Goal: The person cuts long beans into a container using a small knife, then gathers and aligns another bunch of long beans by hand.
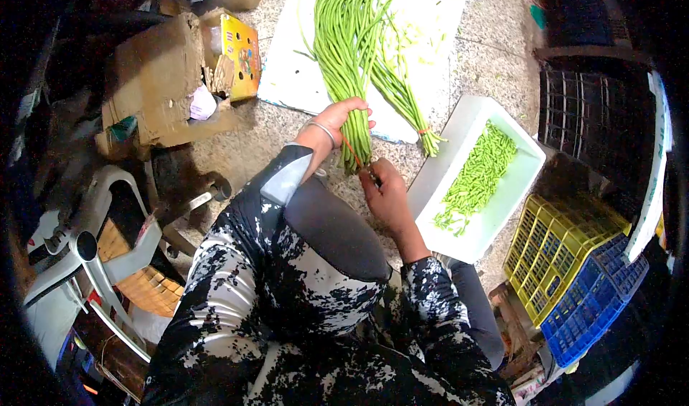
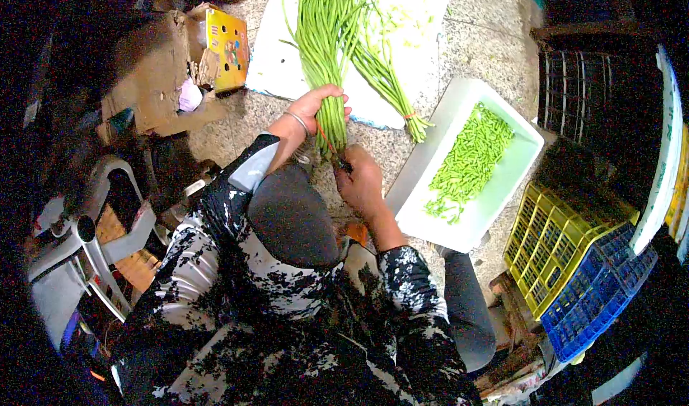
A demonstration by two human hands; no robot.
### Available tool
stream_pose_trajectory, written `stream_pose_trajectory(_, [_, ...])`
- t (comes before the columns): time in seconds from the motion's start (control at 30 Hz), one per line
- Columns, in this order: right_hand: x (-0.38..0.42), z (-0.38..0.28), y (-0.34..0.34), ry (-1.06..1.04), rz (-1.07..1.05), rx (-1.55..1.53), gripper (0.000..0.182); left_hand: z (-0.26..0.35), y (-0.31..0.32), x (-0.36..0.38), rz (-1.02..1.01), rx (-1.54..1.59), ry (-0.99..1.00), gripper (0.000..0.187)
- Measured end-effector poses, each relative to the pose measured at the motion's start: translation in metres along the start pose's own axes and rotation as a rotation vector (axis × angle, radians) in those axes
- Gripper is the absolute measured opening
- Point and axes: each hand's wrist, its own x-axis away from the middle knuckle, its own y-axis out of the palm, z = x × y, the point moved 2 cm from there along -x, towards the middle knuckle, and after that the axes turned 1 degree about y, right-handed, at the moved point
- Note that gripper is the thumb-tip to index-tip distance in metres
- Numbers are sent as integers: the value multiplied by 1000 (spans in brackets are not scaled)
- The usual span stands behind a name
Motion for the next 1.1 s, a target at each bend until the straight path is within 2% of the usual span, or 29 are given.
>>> stream_pose_trajectory(0.27, [10,-8,12,26,0,-4,20,4,0,13,-49,30,-40,27])
stream_pose_trajectory(0.33, [6,-7,9,156,-16,-54,21,6,0,16,-196,123,-33,32])
stream_pose_trajectory(0.47, [8,25,17,126,-7,-120,21,8,0,19,-209,151,67,33])
stream_pose_trajectory(0.53, [18,32,18,472,-84,-540,19,9,1,18,-209,179,63,33])
stream_pose_trajectory(0.57, [22,32,17,475,-88,-536,19,9,2,18,-177,166,43,33])
stream_pose_trajectory(0.63, [29,29,16,668,-128,-786,23,8,7,21,-122,132,37,33])
stream_pose_trajectory(0.73, [35,16,21,598,-70,-831,26,8,10,21,-72,142,47,33])
stream_pose_trajectory(0.87, [50,15,25,646,-189,-606,23,17,-1,11,-229,368,86,32])
stream_pose_trajectory(0.93, [74,44,35,710,-78,-540,23,31,1,18,-319,465,189,30])
stream_pose_trajectory(1.0, [96,81,45,792,-53,-504,21,25,-3,14,-325,419,153,29])
stream_pose_trajectory(1.07, [110,119,44,578,140,-257,22,15,-1,15,-182,203,132,23])
stream_pose_trajectory(1.1, [90,90,14,548,107,-45,23,10,-3,14,-151,207,79,25])
